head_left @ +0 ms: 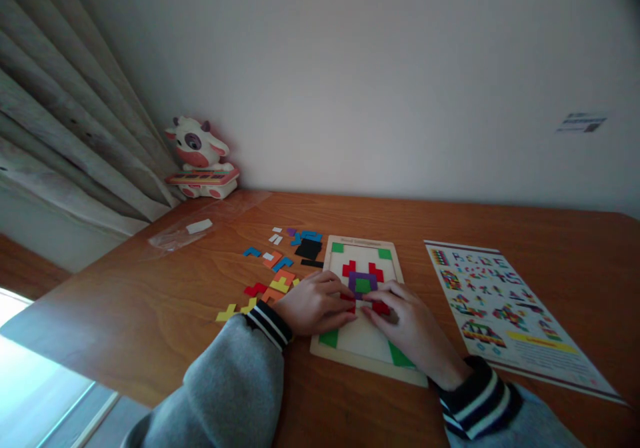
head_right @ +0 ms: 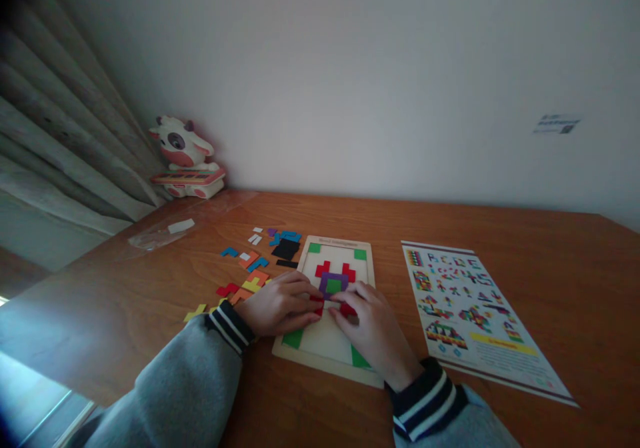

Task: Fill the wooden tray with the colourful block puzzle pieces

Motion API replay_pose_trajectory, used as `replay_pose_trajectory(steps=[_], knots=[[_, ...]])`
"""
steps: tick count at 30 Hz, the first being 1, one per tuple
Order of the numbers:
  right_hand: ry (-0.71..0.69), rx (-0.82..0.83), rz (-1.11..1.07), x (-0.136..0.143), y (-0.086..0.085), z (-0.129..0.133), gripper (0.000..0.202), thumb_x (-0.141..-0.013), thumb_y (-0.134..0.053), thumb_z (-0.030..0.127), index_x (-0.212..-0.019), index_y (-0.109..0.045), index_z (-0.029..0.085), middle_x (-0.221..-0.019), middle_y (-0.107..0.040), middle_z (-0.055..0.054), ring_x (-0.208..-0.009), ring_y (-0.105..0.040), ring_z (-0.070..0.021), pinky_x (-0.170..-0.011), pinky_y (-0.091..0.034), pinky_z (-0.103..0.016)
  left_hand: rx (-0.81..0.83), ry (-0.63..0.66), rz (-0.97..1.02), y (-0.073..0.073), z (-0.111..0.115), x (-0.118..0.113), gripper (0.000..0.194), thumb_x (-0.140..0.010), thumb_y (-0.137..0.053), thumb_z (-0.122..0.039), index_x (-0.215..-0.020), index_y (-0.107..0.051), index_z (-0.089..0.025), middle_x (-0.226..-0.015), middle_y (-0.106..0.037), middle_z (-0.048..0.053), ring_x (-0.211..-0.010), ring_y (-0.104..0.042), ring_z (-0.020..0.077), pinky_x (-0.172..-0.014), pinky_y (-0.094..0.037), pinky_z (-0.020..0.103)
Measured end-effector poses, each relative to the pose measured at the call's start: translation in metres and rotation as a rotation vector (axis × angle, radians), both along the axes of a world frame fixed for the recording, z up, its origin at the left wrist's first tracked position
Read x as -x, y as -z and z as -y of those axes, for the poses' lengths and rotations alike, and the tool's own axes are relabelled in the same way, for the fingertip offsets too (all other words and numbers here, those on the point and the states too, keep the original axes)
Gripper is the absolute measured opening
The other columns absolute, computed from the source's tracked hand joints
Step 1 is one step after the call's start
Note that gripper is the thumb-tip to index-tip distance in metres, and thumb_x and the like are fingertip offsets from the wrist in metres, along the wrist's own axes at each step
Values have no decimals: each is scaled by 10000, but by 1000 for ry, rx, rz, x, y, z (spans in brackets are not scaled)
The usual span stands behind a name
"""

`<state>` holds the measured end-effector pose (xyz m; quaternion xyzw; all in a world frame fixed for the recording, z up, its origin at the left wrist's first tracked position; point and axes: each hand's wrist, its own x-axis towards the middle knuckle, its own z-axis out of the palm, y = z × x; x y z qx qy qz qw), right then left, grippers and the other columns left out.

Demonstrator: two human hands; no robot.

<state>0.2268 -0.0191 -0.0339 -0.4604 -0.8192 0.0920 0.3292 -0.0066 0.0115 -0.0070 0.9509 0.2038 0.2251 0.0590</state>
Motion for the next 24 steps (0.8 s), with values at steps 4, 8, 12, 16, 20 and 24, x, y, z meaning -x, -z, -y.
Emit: replay_pose_trajectory(steps=[4, 8, 12, 16, 20, 24], knots=[[13, 28, -30, -2, -1, -1, 147, -928, -599, 316, -957, -715, 231, -933, -666, -64, -883, -666, -223, -793, -565, -375, 1, 5, 6, -1, 0, -1, 259, -977, -540, -333, -1054, -729, -174, -1089, -714, 84, -976, -613, 208, -909, -498, 362], [47, 1, -59, -7, -4, -3, 169, -945, -568, 309, -1016, -700, 230, -983, -687, -74, -922, -668, -232, -819, -563, -399, -3, -7, 4, -2, 1, 0, 258, -973, -548, -336, -1081, -718, -176, -1125, -706, 96, -1029, -616, 218, -938, -497, 373], [31, -57, -42, -14, -3, -6, 206, -952, -541, 272, -1094, -686, 241, -1108, -698, -79, -1027, -659, -243, -922, -541, -443, 5, -2, -9, -2, 1, 0, 267, -972, -546, -344, -1100, -710, -177, -1172, -697, 103, -1076, -616, 230, -962, -496, 383], [19, -65, -21, -15, 1, -7, 239, -951, -521, 226, -1125, -684, 241, -1115, -717, -79, -1025, -671, -242, -925, -545, -456, 27, -2, -8, -1, 1, 0, 267, -975, -541, -344, -1113, -707, -187, -1170, -701, 104, -1073, -625, 222, -964, -497, 372], [-12, -68, -10, -14, 3, -7, 252, -947, -523, 215, -1134, -688, 248, -1090, -732, -73, -998, -682, -234, -905, -554, -446, 39, 6, -15, 0, 1, 0, 272, -977, -535, -344, -1120, -706, -188, -1173, -701, 105, -1071, -629, 222, -958, -497, 369], [-31, -50, 24, -15, 4, -7, 259, -946, -535, 204, -1158, -676, 251, -1113, -727, -64, -1021, -671, -231, -917, -545, -448, 41, 1, -10, 2, 0, 0, 280, -977, -538, -353, -1118, -704, -178, -1170, -702, 101, -1060, -632, 219, -955, -495, 368]])
